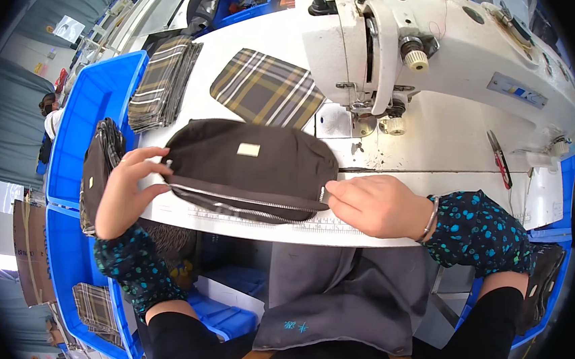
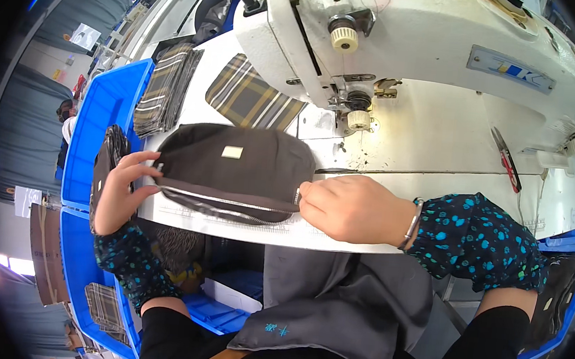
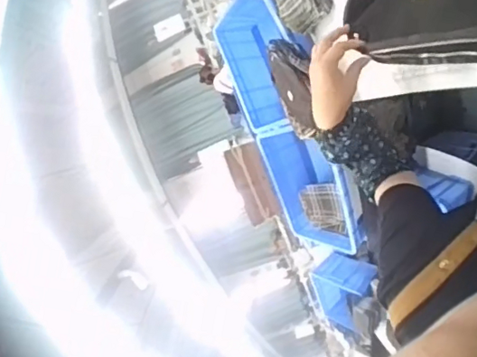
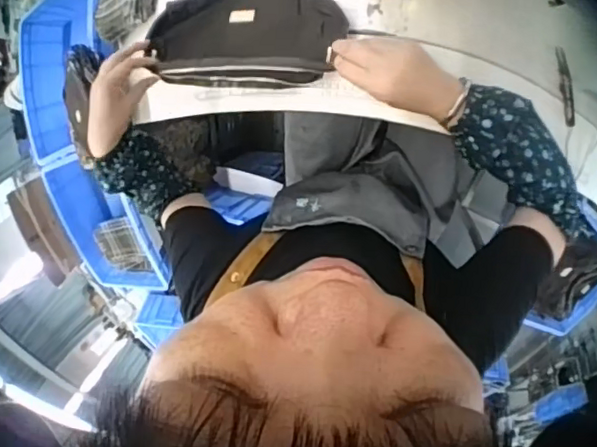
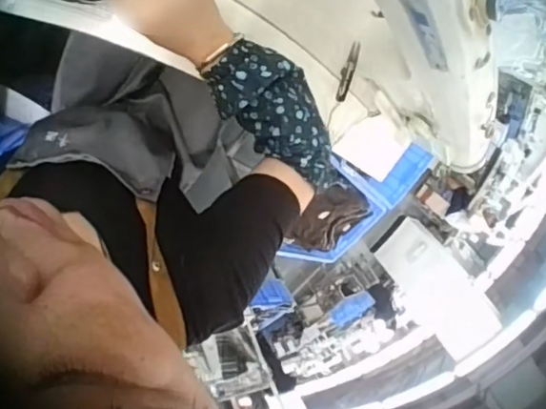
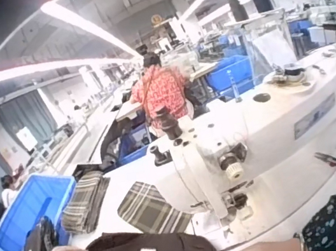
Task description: The person operates an industrial sewing machine to stitch zippers onto small fabric pouches. They guide the pouches under the needle, aligning the zipper tape with the fabric edge, and then move the finished items into a blue bin before picking up the next pouch from a stack.
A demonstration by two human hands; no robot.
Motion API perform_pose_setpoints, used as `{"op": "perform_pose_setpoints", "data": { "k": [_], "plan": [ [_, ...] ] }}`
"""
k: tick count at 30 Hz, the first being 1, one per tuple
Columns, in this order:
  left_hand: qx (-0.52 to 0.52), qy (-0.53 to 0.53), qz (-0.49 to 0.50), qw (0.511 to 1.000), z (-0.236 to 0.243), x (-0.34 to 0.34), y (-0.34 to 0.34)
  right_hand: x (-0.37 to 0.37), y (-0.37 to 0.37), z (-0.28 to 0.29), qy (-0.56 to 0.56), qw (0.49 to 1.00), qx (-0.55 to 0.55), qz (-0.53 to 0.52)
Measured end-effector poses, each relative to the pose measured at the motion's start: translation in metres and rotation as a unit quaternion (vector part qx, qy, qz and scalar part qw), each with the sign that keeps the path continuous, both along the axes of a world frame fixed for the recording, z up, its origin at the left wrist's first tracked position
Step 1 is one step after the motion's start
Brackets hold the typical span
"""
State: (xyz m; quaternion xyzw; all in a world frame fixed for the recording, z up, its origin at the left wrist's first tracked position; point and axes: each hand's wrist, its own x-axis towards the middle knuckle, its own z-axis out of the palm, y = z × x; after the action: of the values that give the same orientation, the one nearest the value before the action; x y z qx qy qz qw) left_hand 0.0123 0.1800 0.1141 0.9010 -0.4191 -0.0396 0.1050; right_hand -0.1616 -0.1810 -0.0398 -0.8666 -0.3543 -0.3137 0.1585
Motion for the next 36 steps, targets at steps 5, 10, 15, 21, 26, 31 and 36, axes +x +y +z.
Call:
{"op": "perform_pose_setpoints", "data": {
  "k": [5,10,15,21,26,31,36],
  "plan": [
    [-0.059,-0.066,-0.053,0.995,-0.041,0.002,-0.060,0.005,0.020,-0.014,-0.013,0.999,-0.048,-0.018],
    [-0.071,-0.216,-0.027,0.973,-0.114,0.002,-0.130,0.004,0.028,-0.013,0.006,0.999,-0.044,0.032],
    [-0.121,-0.103,-0.072,0.985,-0.143,0.003,-0.127,0.018,0.024,-0.008,0.087,0.992,0.086,-0.008],
    [-0.276,0.196,-0.035,0.940,-0.133,0.018,-0.082,0.092,0.048,-0.021,0.088,0.980,0.050,-0.173],
    [-0.240,0.331,-0.029,0.912,-0.105,0.031,-0.059,0.094,0.043,-0.033,0.192,0.975,-0.038,-0.105],
    [-0.222,0.318,-0.095,0.917,-0.078,0.015,-0.101,0.025,0.022,-0.021,0.202,0.978,-0.025,-0.032],
    [-0.135,0.304,-0.163,0.929,-0.087,0.000,-0.171,-0.003,0.003,-0.017,0.197,0.980,-0.010,0.016]
  ]
}}
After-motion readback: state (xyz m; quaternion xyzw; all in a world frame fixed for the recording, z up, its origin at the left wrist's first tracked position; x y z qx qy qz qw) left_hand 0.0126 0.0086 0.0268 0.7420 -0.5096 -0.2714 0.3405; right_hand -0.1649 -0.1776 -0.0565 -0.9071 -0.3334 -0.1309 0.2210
